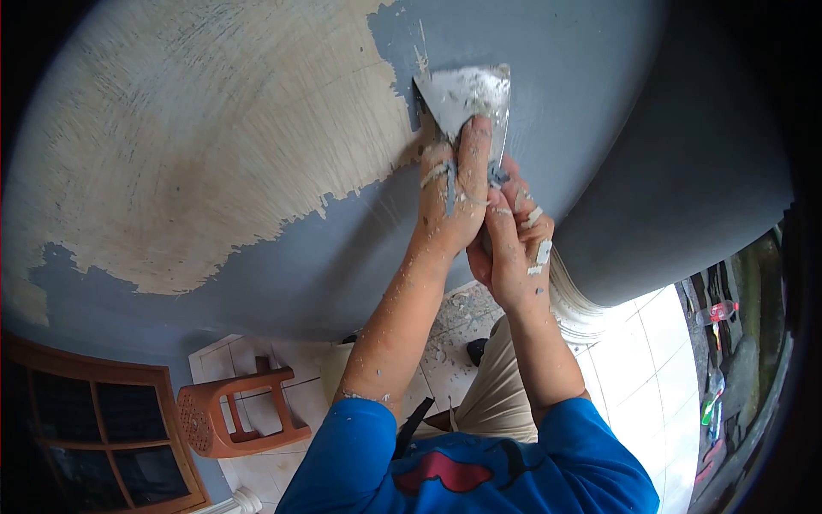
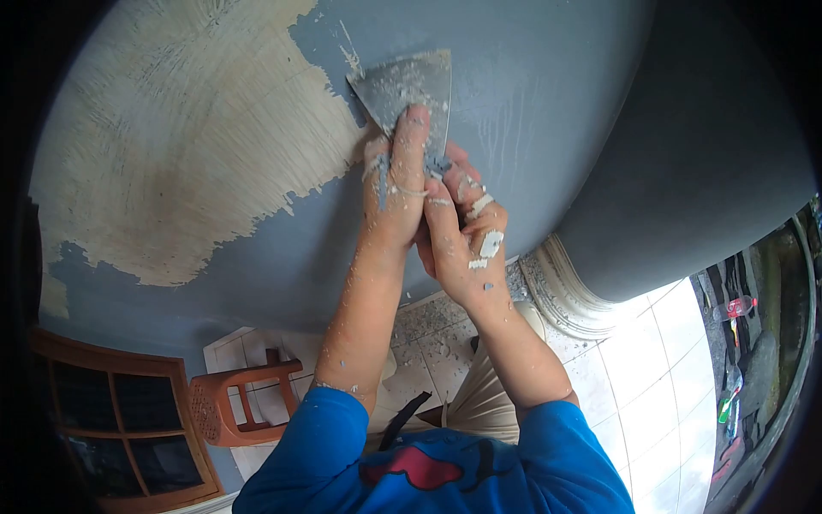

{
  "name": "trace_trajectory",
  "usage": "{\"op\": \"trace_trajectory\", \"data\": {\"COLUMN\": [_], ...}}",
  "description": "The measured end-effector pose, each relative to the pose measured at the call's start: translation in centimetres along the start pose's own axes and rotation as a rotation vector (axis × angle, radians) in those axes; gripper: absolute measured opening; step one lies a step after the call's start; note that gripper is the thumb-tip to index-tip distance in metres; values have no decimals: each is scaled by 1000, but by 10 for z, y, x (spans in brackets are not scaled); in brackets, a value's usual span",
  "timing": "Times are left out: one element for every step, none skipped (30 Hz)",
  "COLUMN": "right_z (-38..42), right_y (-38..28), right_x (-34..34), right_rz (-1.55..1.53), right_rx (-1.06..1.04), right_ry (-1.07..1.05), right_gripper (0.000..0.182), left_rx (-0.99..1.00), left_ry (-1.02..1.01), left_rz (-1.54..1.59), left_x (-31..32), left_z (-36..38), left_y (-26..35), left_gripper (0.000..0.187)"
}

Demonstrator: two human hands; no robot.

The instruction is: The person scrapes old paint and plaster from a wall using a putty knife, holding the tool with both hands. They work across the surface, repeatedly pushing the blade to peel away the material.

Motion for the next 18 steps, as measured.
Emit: {"op": "trace_trajectory", "data": {"right_z": [-2, -6, -6, -7, -4, 3, 6, 9, 12, 14, 14, 14, 13, 7, 1, -6, -10, -14], "right_y": [-13, -25, -26, -27, -23, -19, -10, -1, 5, 9, 9, 5, 0, -7, -15, -25, -28, -30], "right_x": [5, 9, 8, 6, 2, -2, -4, -7, -7, -8, -8, -7, -5, -4, -3, 4, 3, 1], "right_rz": [-9, -17, -16, -16, -1, 14, 74, 135, 196, 195, 179, 163, 147, 114, 81, 102, 115, 128], "right_rx": [-6, -19, -48, -78, -38, -3, -54, -104, -152, -150, -137, -124, -111, -63, -18, -31, -70, -111], "right_ry": [24, 47, 22, -3, -12, -20, -1, 20, 44, 58, 71, 85, 99, 43, -12, 36, 16, -6], "right_gripper": [19, 19, 20, 20, 20, 20, 19, 19, 18, 18, 18, 18, 19, 19, 20, 22, 22, 22], "left_rx": [16, -5, -25, -46, -34, -20, -7, -50, -72, -97, -123, -100, -74, -43, -28, -15, -4, -27], "left_ry": [1, -19, -35, -50, -30, -14, 1, 2, -2, -1, 1, 1, -1, -6, -18, -31, -42, -34], "left_rz": [-6, -6, -6, -6, 8, 22, 37, 39, 32, 27, 24, 24, 22, 19, 16, 13, 8, 59], "left_x": [4, 8, 11, 13, 12, 9, 6, 2, 0, -2, -3, -2, 0, 3, 6, 10, 13, 17], "left_z": [-3, -5, -5, -5, -2, 2, 6, 12, 14, 17, 19, 18, 12, 5, -1, -6, -9, -11], "left_y": [9, 18, 26, 31, 26, 15, 4, -4, -9, -14, -18, -17, -13, -6, 3, 14, 22, 26], "left_gripper": [50, 49, 48, 47, 47, 47, 47, 49, 50, 51, 51, 52, 52, 52, 52, 52, 52, 51]}}
Point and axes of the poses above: each hand's wrist, its own z-axis away from the middle knuckle, its own x-axis out of the palm, y = z × x, the point moved 2 cm from there along -z, towards the middle knuckle, and after that the axes turned 12 degrees about z, right-handed, at the moved point
